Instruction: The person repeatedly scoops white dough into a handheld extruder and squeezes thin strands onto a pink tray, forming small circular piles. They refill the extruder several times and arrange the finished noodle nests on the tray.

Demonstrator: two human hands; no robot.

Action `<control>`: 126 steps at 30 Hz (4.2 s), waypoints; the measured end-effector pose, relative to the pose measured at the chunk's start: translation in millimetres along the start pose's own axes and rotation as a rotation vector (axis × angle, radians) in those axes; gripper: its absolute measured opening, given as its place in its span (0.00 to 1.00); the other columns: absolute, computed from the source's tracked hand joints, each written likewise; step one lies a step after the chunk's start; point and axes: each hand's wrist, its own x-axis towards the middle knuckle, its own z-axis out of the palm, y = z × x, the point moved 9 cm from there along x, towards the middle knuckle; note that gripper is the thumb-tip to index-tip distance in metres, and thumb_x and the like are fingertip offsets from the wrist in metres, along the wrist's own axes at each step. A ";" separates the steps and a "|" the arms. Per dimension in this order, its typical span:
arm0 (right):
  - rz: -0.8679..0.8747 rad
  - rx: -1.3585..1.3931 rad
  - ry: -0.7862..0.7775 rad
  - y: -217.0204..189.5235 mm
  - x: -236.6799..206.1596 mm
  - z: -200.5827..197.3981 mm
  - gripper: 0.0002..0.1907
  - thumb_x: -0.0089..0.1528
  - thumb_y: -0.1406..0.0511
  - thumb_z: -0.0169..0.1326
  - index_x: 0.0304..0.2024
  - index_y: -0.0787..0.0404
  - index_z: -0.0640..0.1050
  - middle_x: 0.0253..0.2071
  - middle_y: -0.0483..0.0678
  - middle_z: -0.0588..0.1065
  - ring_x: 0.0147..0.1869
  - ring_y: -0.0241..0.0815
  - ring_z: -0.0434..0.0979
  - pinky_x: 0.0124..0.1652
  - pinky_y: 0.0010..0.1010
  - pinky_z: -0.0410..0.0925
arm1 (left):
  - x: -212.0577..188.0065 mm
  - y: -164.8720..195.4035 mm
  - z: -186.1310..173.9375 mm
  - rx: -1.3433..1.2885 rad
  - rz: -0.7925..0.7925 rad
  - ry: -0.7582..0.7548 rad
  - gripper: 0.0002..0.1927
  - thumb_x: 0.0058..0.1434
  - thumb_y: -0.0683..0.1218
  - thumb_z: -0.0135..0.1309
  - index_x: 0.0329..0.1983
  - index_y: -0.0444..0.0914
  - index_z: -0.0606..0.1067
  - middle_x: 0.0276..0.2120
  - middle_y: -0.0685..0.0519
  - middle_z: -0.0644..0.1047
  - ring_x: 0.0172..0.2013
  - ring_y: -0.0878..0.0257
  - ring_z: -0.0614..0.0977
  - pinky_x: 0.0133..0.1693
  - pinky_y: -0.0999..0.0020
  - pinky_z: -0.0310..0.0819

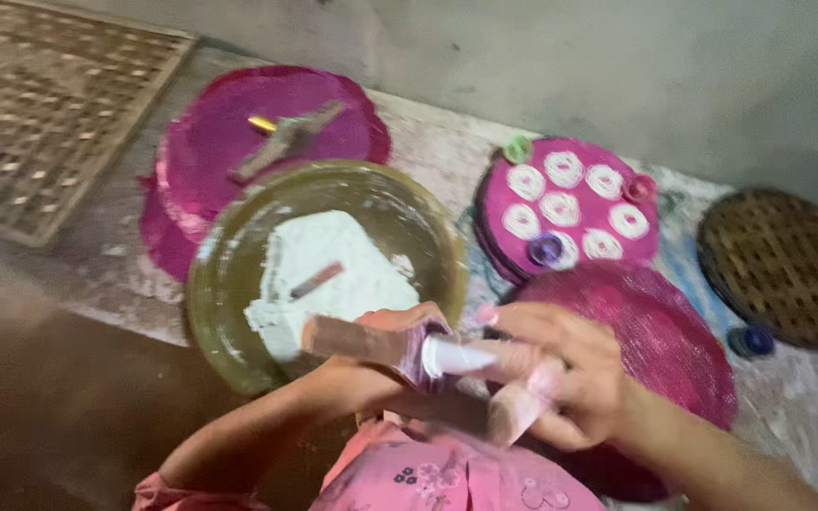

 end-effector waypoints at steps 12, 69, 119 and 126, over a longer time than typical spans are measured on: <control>0.571 0.263 0.086 13.7 -157.3 -75.9 0.39 0.73 0.48 0.50 0.74 0.65 0.55 0.77 0.67 0.51 0.83 0.63 0.47 0.76 0.48 0.46 | 121.9 7.4 156.8 -0.365 0.381 -0.319 0.24 0.53 0.41 0.67 0.53 0.38 0.76 0.46 0.51 0.79 0.48 0.64 0.81 0.47 0.66 0.78; 1.622 0.609 -0.301 85.0 -384.6 -74.8 0.36 0.64 0.40 0.38 0.32 0.63 0.81 0.25 0.47 0.79 0.27 0.37 0.77 0.27 0.30 0.67 | 295.1 -79.1 245.3 -0.932 -0.079 -0.149 0.31 0.67 0.67 0.30 0.52 0.42 0.73 0.44 0.54 0.79 0.38 0.65 0.82 0.42 0.64 0.78; 1.690 0.302 -0.487 171.1 -352.4 -78.9 0.39 0.64 0.38 0.35 0.29 0.65 0.77 0.20 0.47 0.75 0.23 0.38 0.77 0.28 0.32 0.72 | 342.0 0.8 151.5 -1.806 0.668 -0.172 0.23 0.70 0.66 0.40 0.31 0.46 0.64 0.28 0.59 0.66 0.35 0.63 0.69 0.45 0.62 0.64; 1.552 0.374 -0.264 188.3 -343.0 -83.7 0.32 0.66 0.41 0.41 0.37 0.61 0.79 0.22 0.44 0.72 0.23 0.35 0.71 0.25 0.30 0.66 | 348.3 22.1 138.9 -1.567 0.529 -0.144 0.26 0.62 0.66 0.35 0.36 0.42 0.72 0.32 0.54 0.74 0.39 0.60 0.76 0.48 0.62 0.71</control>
